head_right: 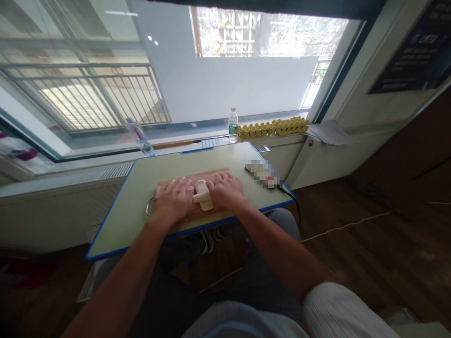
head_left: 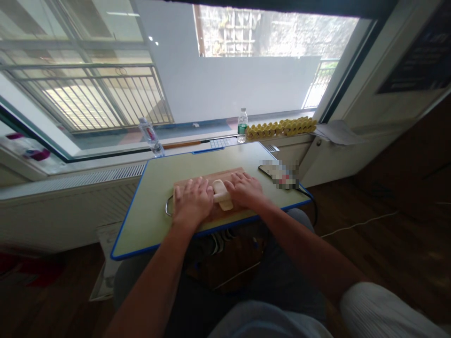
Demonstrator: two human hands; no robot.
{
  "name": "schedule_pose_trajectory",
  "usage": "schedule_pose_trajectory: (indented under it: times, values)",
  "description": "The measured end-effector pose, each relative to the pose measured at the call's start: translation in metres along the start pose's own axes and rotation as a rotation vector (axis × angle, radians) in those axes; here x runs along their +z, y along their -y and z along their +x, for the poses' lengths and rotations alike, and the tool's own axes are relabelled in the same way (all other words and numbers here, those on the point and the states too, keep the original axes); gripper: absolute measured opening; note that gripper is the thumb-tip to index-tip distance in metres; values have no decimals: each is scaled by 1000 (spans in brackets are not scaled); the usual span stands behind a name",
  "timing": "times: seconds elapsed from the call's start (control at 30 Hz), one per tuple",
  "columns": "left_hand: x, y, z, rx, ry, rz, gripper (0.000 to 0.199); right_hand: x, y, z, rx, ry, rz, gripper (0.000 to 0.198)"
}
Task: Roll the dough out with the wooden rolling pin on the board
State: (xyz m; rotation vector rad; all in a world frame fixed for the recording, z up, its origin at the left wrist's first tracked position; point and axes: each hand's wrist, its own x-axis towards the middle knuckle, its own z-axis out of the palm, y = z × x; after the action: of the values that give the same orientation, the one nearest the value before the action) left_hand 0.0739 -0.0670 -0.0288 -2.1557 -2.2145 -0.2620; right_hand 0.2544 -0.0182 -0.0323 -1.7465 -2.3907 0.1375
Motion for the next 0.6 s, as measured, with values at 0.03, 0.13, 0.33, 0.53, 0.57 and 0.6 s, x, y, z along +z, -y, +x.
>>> schedule_pose_trajectory:
  times: [0.03,0.13,0.33,0.53,0.57,0.6]
  values:
    - [0,3,11,-8,47,-11,63,-2,0,9,14,17,19,63]
    - [1,9,27,-13,140,-36,65,-2,0,18,39,18,52,65]
    - [7,4,-17,-8,33,-47,64,7,4,-29,-21,-128,-16,62]
    - [6,-3,-43,-12,-34,-9,65,7,6,-49,-39,-151,4,63]
    - [6,-2,-37,-15,-36,-2,65,6,5,-43,-38,-144,6,62]
    - [6,-1,-30,-20,-30,2,65,6,4,-33,-34,-132,8,63]
